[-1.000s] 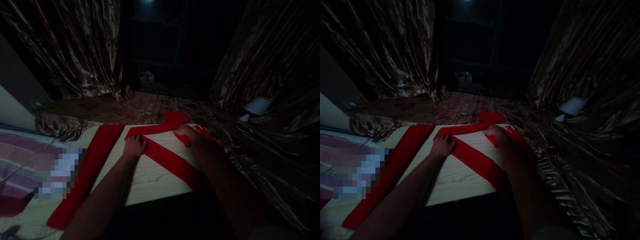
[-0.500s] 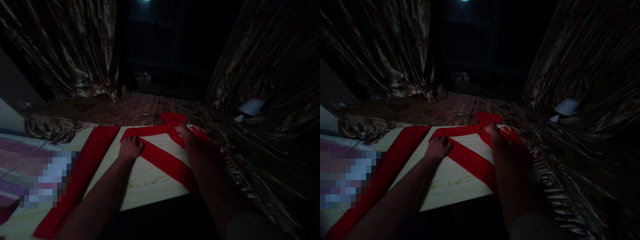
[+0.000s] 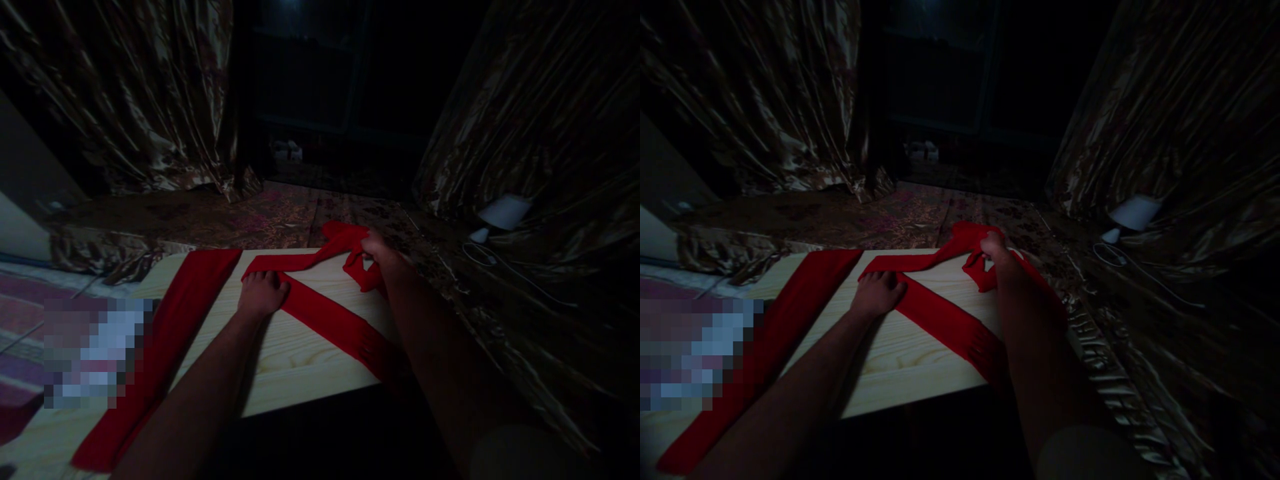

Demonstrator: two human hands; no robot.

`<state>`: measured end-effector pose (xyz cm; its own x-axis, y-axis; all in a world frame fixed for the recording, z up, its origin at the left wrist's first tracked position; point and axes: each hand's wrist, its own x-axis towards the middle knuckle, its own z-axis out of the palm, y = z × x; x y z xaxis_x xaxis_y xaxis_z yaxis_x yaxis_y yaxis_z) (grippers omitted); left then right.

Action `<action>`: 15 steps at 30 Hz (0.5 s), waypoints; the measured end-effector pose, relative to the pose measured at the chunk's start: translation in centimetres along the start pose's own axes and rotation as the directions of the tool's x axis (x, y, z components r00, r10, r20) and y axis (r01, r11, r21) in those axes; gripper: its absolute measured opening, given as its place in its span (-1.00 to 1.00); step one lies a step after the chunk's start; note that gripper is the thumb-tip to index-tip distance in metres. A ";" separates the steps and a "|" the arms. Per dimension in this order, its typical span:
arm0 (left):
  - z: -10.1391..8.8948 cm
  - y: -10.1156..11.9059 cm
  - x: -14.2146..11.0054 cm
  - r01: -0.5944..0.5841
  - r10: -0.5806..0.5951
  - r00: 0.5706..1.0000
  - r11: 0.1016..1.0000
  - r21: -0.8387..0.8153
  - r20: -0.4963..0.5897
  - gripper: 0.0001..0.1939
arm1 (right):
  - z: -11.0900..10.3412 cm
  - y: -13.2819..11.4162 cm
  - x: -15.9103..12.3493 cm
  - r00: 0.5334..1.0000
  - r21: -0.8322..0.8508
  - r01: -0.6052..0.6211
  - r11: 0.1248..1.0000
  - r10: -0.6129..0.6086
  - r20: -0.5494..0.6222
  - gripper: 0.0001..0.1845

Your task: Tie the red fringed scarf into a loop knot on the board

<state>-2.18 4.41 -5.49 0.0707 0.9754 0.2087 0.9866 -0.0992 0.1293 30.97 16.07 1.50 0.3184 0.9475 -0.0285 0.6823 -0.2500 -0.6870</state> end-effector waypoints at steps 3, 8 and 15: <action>-0.1 0.0 -0.1 -0.003 0.003 1.000 1.000 -0.008 -0.001 -0.35 | -0.7 0.2 -0.7 1.000 0.030 0.001 1.000 -0.001 -0.024 -0.65; -0.2 0.1 -0.1 0.004 -0.003 1.000 1.000 -0.009 0.005 -0.35 | -2.0 0.2 -1.3 0.990 -0.044 0.091 0.995 -0.095 -0.099 -0.75; 0.0 -0.1 0.1 0.001 -0.001 1.000 1.000 0.003 0.003 -0.36 | -3.1 0.2 -2.0 0.985 -0.026 0.133 0.991 -0.129 0.113 -0.36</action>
<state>-2.26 4.49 -5.50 0.0699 0.9761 0.2060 0.9872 -0.0974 0.1263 32.48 13.50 3.63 0.1510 0.9883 -0.0214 0.7357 -0.1268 -0.6653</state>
